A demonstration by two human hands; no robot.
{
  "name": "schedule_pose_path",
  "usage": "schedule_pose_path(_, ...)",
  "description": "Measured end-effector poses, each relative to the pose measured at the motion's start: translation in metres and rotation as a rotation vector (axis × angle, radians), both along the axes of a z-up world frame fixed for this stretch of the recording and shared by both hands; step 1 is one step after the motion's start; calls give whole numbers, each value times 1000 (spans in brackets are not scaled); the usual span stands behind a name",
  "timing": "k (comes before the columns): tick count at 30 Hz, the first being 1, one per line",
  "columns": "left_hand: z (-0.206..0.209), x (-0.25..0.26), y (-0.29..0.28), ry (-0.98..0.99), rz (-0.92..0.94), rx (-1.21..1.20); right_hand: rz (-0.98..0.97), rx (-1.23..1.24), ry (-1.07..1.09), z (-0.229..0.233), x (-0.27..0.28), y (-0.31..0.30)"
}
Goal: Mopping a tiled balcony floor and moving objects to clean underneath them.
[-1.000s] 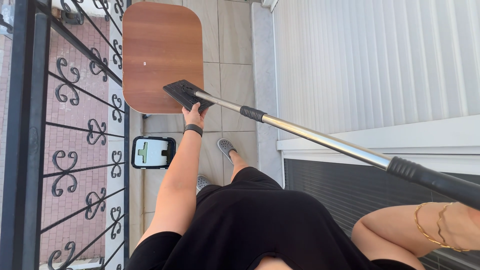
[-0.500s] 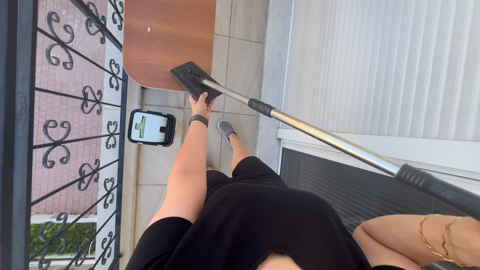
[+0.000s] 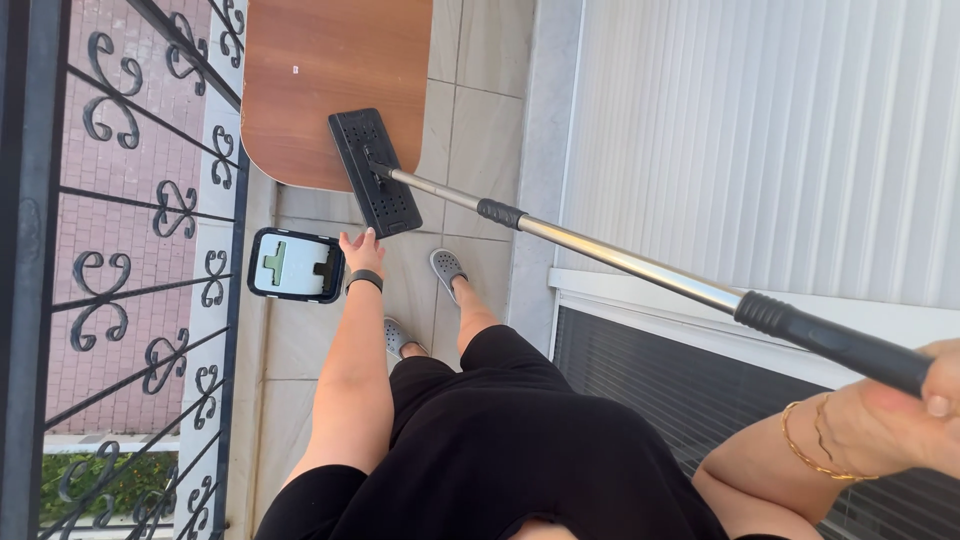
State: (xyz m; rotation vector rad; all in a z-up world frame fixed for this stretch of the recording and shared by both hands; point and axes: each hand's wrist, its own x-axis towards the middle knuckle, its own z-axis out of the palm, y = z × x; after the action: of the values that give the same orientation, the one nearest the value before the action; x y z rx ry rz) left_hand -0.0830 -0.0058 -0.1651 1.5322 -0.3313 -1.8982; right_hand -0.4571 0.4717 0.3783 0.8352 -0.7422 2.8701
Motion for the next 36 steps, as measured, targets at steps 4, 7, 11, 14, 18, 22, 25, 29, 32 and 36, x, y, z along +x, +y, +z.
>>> schedule_pose_path(4,19,6,-13,-114,-47,-111,67,-32,-9,26,48,-138)
schedule_pose_path(7,37,-2,-23,-138,-131,-214,55,511,412,38,56,-231)
schedule_pose_path(11,70,-47,-38,-103,-196,-410,-35,526,402,22,14,-271)
schedule_pose_path(14,131,-96,-61,-47,-314,-411,12,410,370,4,-15,-314)
schedule_pose_path(18,196,-153,-95,-370,-621,-850,227,614,116,-71,-6,-418)
schedule_pose_path(22,176,-182,-111,-476,-850,-1030,522,757,-32,-166,0,-491)
schedule_pose_path(25,152,-166,-118,-434,-900,-956,675,885,-65,-217,1,-502)
schedule_pose_path(29,65,-104,-127,-583,-945,-832,780,1060,31,-235,7,-490)
schedule_pose_path(32,16,-48,-151,-710,-987,-775,788,1207,177,-260,27,-478)
schedule_pose_path(36,46,-27,-186,-840,-1194,-640,456,926,19,-304,77,-480)
